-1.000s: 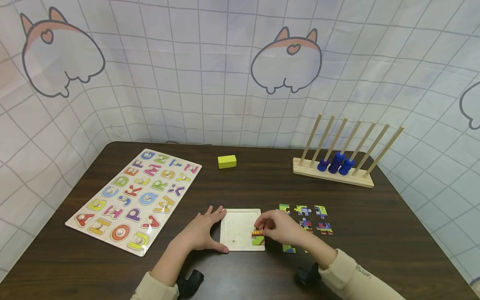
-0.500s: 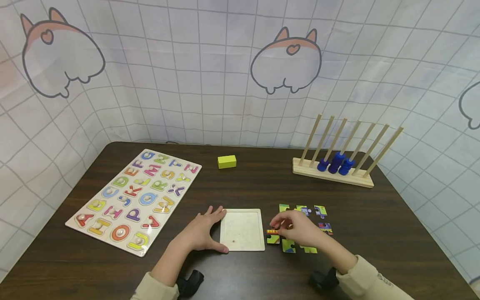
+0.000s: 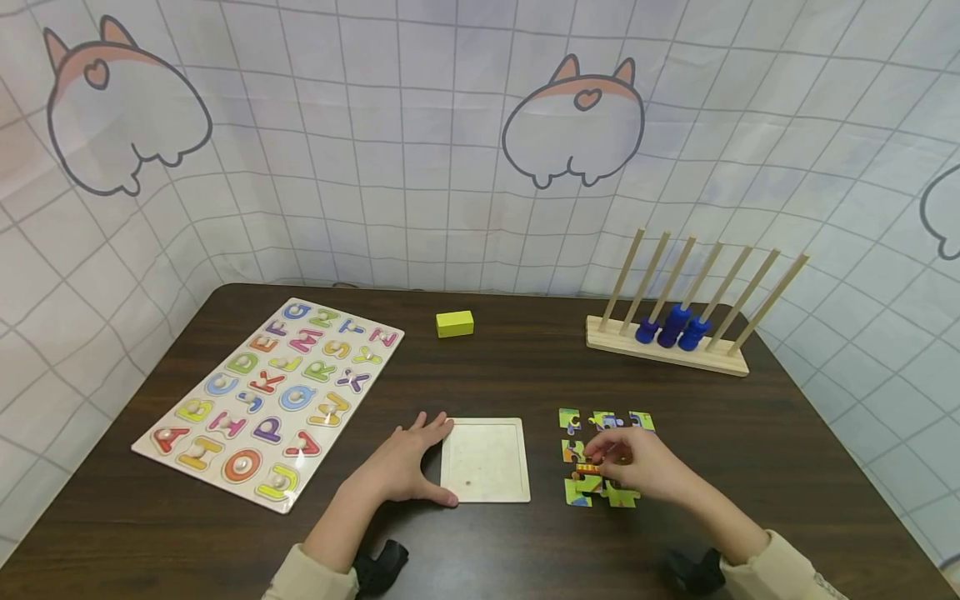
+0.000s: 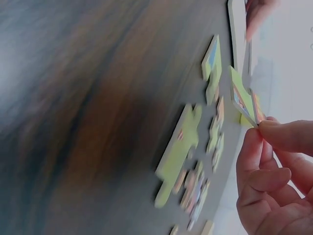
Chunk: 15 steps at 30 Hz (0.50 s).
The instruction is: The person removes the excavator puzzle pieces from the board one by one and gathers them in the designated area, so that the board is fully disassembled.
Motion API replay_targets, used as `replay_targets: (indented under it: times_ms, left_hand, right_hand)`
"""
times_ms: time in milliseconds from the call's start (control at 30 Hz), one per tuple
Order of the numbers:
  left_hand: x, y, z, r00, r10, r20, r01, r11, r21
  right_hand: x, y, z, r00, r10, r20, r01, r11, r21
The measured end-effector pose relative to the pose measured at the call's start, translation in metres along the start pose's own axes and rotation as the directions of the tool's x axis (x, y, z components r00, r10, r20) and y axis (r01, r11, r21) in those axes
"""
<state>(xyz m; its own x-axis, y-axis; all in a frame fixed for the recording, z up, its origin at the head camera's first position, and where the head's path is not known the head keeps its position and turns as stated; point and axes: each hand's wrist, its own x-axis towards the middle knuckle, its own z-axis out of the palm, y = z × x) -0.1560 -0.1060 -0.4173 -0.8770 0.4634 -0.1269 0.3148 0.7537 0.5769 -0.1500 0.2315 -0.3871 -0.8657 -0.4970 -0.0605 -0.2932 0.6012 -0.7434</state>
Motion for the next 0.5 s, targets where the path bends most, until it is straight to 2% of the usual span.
replay_targets:
  times_ms: [133, 333, 500]
  left_hand:
    - [0.000, 0.000, 0.000, 1.000, 0.002, 0.001, -0.002, 1.000, -0.003]
    - [0.000, -0.001, 0.001, 1.000, 0.001, 0.007, -0.001, 1.000, -0.008]
    - [0.001, -0.001, 0.001, 1.000, 0.003, 0.002, -0.003, 1.000, -0.005]
  right_hand:
    - [-0.009, 0.004, -0.007, 1.000, 0.012, -0.010, -0.012, 1.000, 0.019]
    - [-0.021, 0.013, -0.018, 0.999, 0.001, -0.032, -0.002, 1.000, -0.031]
    - [-0.032, 0.020, -0.026, 0.999, 0.024, -0.041, -0.026, 0.997, -0.069]
